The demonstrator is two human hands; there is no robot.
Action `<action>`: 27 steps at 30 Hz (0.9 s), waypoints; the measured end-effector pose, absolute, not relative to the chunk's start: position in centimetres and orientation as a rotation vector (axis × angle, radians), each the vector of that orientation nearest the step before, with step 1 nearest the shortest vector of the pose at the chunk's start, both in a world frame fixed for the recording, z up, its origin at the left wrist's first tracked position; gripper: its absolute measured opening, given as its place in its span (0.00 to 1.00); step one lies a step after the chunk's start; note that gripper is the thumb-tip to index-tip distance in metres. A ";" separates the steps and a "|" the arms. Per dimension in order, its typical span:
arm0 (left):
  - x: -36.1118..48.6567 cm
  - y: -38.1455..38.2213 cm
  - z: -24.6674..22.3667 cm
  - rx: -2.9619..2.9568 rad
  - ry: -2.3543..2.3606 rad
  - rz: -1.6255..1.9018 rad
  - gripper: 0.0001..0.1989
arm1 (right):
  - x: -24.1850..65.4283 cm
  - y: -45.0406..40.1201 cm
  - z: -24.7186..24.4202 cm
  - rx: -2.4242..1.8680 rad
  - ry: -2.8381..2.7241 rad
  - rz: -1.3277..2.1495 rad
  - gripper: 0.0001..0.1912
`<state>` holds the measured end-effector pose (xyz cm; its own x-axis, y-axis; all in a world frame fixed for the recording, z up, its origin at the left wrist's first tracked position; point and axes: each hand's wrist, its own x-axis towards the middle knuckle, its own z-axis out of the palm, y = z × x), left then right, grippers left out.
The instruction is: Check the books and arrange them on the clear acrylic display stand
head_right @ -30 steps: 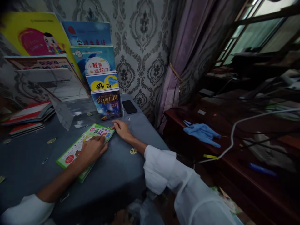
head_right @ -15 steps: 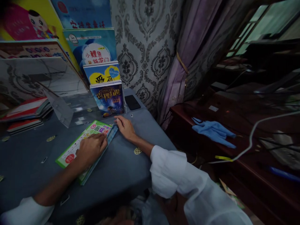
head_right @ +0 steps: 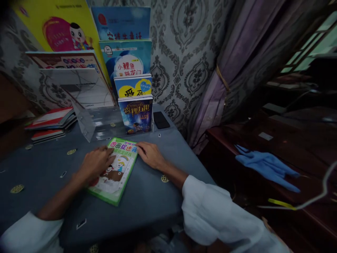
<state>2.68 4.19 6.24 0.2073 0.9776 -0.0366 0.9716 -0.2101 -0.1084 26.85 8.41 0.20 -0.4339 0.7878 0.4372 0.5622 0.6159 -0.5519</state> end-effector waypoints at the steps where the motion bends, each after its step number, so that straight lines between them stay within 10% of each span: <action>1: 2.8 4.2 6.2 -2.373 -1.936 0.149 0.19 | 26.9 9.0 0.0 -1.055 -2.168 0.426 0.17; 27: 6.6 0.8 3.2 -2.947 -1.026 -0.191 0.28 | 27.0 12.9 -1.7 -1.014 -2.244 0.417 0.17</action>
